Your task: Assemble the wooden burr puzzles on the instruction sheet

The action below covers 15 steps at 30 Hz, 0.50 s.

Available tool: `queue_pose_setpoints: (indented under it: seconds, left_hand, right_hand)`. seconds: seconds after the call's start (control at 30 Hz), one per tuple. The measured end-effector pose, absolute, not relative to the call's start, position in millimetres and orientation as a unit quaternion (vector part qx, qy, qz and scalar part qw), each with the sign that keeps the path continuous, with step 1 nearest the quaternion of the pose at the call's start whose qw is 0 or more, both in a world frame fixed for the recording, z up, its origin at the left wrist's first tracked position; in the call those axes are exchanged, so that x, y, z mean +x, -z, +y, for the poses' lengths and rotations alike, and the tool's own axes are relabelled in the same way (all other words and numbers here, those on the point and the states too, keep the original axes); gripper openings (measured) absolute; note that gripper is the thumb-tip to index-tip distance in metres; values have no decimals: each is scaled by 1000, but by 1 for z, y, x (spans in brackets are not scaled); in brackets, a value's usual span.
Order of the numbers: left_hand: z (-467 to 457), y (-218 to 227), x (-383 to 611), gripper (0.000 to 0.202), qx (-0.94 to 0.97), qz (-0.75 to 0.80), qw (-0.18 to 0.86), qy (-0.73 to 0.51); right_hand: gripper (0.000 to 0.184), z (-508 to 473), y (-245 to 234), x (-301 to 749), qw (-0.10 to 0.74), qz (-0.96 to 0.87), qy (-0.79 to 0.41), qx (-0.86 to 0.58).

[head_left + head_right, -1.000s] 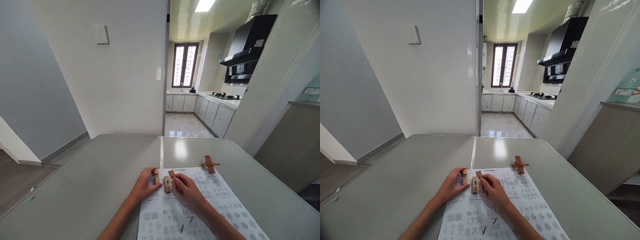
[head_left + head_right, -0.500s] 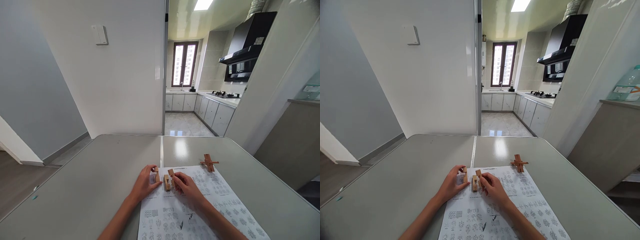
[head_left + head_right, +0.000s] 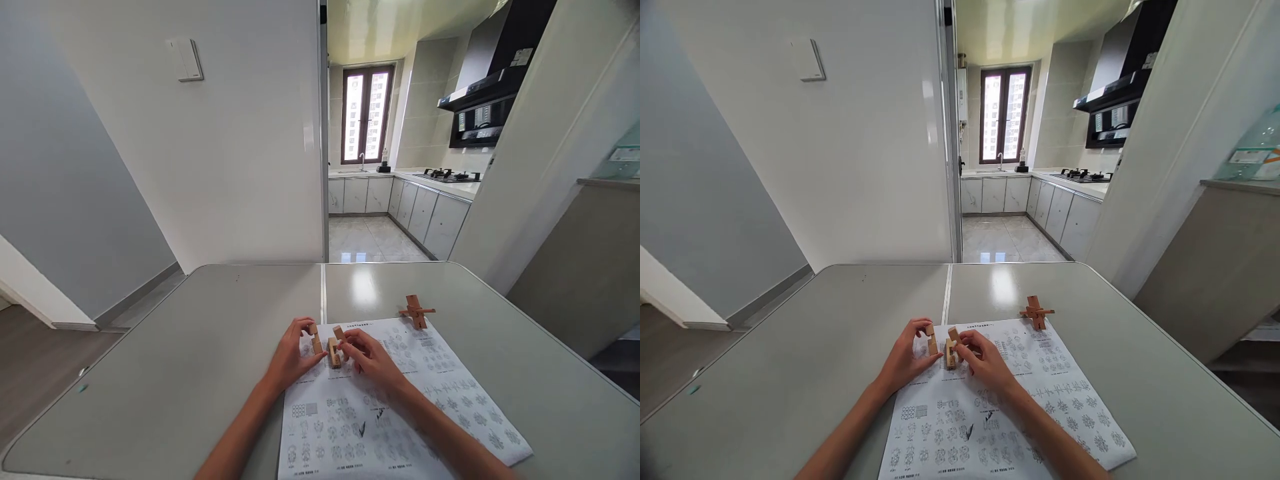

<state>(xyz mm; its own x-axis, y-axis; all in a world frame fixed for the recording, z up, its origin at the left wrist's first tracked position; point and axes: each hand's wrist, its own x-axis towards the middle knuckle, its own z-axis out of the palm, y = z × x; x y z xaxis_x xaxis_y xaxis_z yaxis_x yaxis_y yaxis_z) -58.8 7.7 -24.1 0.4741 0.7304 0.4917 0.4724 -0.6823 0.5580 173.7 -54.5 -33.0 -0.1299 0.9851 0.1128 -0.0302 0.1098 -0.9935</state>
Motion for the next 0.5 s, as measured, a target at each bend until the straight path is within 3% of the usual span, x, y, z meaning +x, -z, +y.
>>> queue_pose_setpoints:
  seconds: [0.5]
  left_hand:
    - [-5, 17, -49, 60, 846, 343, 216, -347]
  right_hand:
    - [53, -53, 42, 178, 481, -571, -517, -419]
